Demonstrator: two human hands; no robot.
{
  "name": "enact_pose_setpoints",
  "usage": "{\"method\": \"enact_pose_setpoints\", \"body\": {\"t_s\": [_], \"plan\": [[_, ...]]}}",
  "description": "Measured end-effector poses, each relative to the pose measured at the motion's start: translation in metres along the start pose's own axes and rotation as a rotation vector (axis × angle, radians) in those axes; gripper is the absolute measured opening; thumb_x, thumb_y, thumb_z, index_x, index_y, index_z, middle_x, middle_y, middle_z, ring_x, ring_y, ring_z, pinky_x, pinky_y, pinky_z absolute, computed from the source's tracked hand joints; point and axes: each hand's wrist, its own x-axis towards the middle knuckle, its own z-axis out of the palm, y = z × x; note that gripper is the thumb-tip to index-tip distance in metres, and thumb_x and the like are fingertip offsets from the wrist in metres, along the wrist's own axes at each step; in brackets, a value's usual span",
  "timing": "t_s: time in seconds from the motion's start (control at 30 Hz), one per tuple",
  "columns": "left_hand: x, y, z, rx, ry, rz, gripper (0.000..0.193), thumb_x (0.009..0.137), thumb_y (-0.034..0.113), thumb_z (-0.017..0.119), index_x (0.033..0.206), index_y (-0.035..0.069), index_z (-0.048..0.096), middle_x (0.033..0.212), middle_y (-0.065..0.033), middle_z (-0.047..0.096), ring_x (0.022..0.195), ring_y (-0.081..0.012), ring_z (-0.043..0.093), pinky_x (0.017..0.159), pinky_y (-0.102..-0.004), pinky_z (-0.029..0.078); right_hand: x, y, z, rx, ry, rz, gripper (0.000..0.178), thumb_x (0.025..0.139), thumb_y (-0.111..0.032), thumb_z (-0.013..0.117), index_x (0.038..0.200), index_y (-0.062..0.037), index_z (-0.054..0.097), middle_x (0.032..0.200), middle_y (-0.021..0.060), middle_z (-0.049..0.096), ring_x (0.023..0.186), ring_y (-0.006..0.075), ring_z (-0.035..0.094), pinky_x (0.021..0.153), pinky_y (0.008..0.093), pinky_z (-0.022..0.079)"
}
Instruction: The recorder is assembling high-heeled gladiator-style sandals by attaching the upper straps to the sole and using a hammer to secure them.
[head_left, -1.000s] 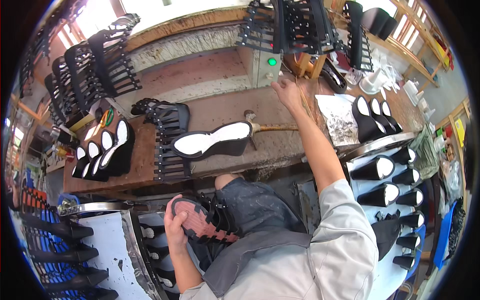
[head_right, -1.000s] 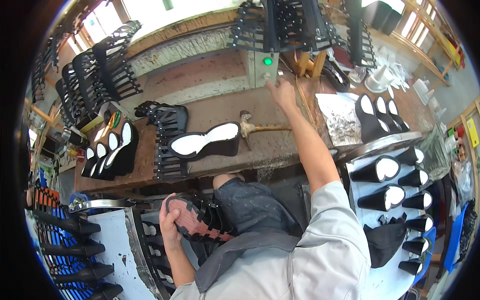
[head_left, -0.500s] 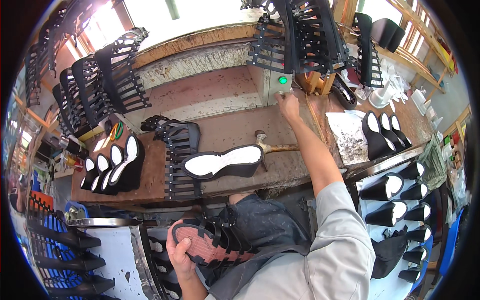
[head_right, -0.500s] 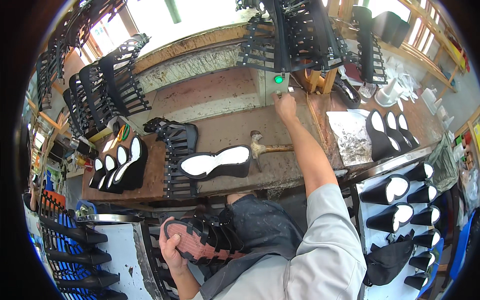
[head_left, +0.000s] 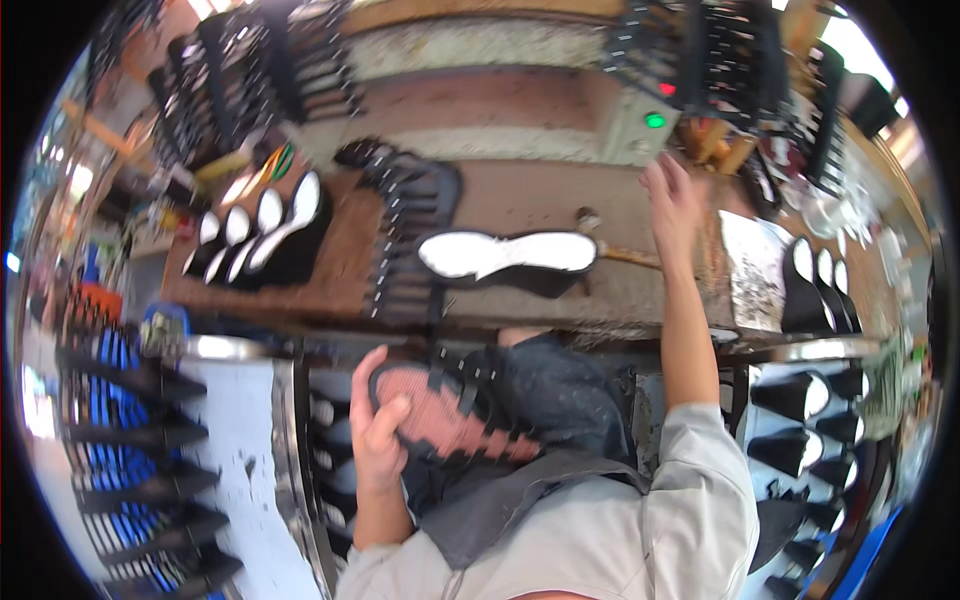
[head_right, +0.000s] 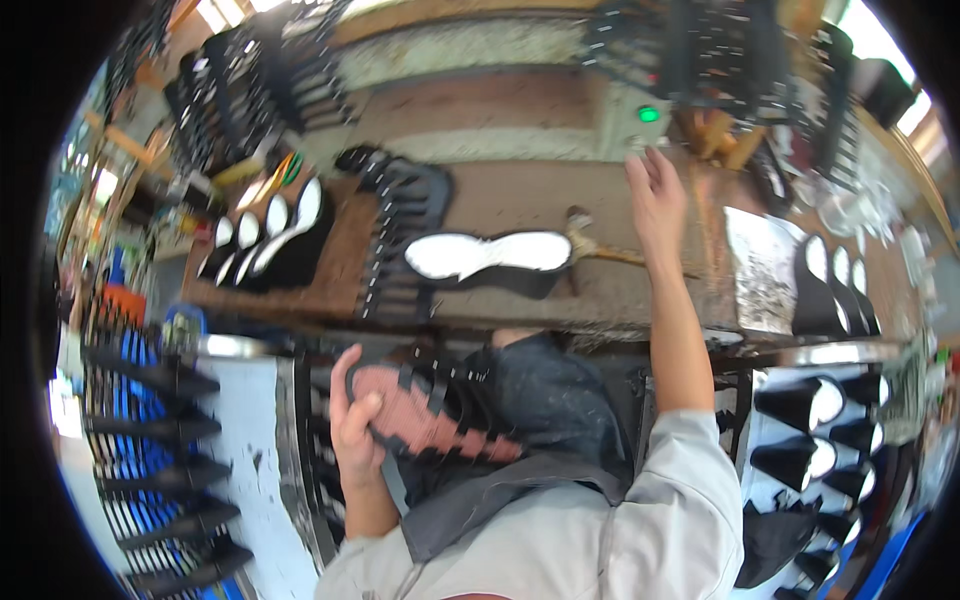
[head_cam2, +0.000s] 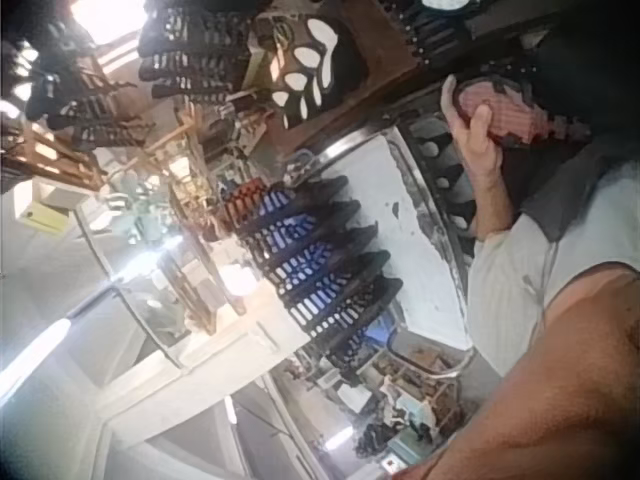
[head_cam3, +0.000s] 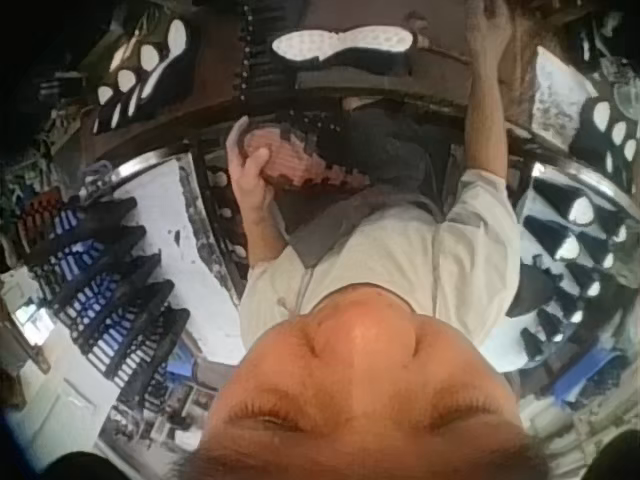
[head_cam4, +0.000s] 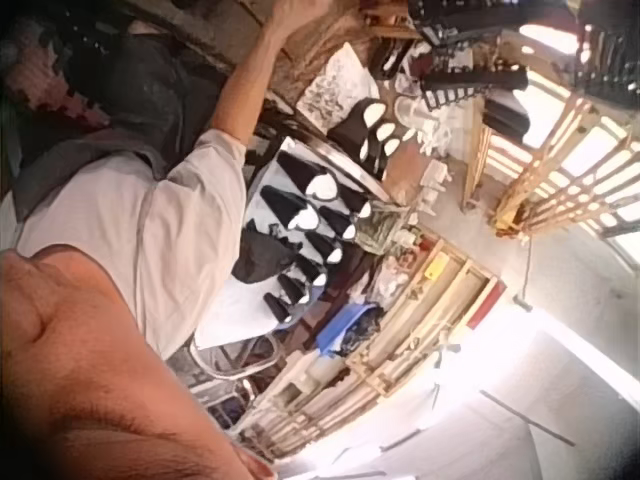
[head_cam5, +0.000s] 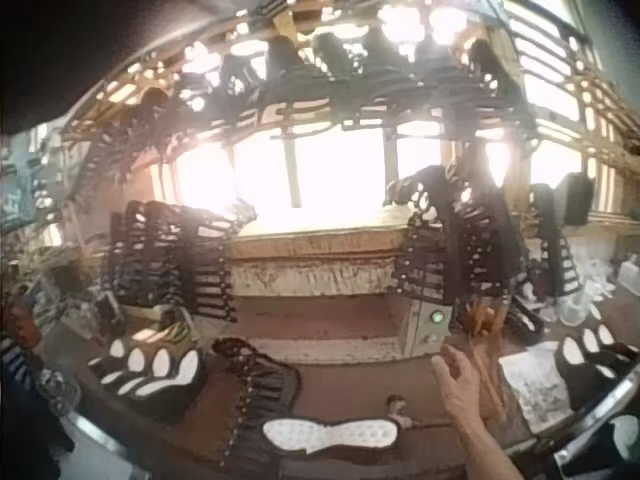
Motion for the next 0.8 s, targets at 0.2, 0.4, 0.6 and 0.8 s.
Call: {"method": "enact_pose_setpoints", "body": {"t_s": [0.2, 0.4, 0.6, 0.8], "plan": [[0.012, 0.006, 0.046, -0.044, -0.069, 0.044, 0.049, 0.089, 0.001, 0.051, 0.134, 0.002, 0.033, 0.11, -0.0141, 0.06, 0.1, -0.0199, 0.06, 0.091, -0.0333, 0.048, -0.21, -0.107, -0.014, -0.325, -0.991, -0.369, 0.071, 0.072, -0.013, 0.072, 0.133, 0.0097, 0.043, 0.134, 0.0292, 0.046, 0.116, 0.0426, 0.053, 0.099, 0.0433, 0.043], [0.034, 0.029, 0.074, -0.09, -0.149, 0.127, 0.049, 0.089, 0.003, 0.056, 0.132, 0.002, 0.034, 0.109, -0.0131, 0.059, 0.098, -0.0178, 0.06, 0.088, -0.0313, 0.049, -0.21, -0.117, -0.016, -0.262, -0.73, -0.489, 0.076, 0.07, -0.014, 0.075, 0.135, 0.0078, 0.041, 0.13, 0.0317, 0.049, 0.112, 0.0445, 0.055, 0.096, 0.0445, 0.044], [0.028, 0.043, 0.099, -0.158, -0.225, 0.224, 0.047, 0.094, 0.014, 0.057, 0.132, 0.004, 0.032, 0.112, -0.0145, 0.057, 0.098, -0.0215, 0.062, 0.085, -0.0358, 0.054, -0.202, -0.132, 0.001, -0.421, -0.474, -0.601, 0.074, 0.066, -0.01, 0.077, 0.13, 0.0069, 0.045, 0.127, 0.0299, 0.052, 0.111, 0.0422, 0.058, 0.092, 0.044, 0.048], [0.117, 0.013, 0.044, 0.603, -0.004, 0.309, 0.053, 0.094, 0.04, 0.057, 0.122, -0.005, 0.051, 0.108, -0.0149, 0.061, 0.093, -0.0238, 0.064, 0.079, -0.0343, 0.052, -0.095, -0.104, -0.059, -0.086, -0.143, 0.061, 0.019, 0.094, -0.009, 0.046, 0.1, 0.0006, 0.062, 0.085, 0.005, 0.066, 0.073, 0.0113, 0.062, 0.062, 0.0289, 0.05]]}}
